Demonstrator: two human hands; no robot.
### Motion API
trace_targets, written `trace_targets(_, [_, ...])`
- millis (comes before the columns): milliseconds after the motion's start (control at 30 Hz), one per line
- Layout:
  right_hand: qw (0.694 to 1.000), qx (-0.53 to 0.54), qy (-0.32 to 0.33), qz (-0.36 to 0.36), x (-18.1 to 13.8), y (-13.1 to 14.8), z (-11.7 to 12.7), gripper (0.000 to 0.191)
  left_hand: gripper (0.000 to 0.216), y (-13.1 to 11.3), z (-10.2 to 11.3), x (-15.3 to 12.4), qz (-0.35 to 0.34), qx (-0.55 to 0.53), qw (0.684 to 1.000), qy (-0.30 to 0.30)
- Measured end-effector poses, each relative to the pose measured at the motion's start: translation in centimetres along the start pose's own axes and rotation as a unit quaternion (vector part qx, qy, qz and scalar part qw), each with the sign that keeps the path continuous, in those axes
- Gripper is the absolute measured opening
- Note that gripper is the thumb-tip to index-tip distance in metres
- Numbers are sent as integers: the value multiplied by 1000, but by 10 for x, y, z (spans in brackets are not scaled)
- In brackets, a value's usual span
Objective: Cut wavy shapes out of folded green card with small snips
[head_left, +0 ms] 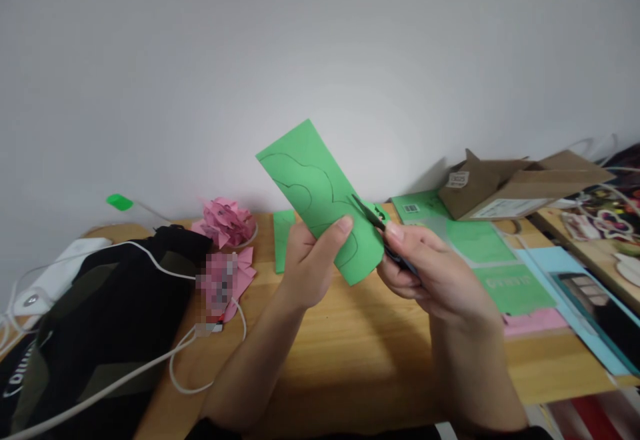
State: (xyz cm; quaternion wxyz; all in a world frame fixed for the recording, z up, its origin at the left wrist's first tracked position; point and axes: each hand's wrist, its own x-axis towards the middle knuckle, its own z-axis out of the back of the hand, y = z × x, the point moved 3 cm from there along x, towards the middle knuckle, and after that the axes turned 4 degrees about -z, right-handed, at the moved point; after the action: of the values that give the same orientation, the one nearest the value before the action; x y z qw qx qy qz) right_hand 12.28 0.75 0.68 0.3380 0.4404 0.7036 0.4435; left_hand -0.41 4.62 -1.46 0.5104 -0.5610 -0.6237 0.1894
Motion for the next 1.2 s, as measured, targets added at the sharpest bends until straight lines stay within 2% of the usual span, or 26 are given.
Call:
trace_targets(600, [1000,-10,1,4,0,0,0,52,28,-2,-2,-1,10,-16,1000,1])
trace_targets(1000, [1000,-17,6,6,-1,-1,0,51,23,-4,-5,-3,5,-45,999,13])
trace_targets(1100, [1000,-17,6,6,-2,-2,-1,51,23,-3,-6,-3,4,-29,999,23])
trace_targets(1200, [1000,-16,3,6,-1,-2,-1,53,24,-3,-6,-4,5,-6,1000,7])
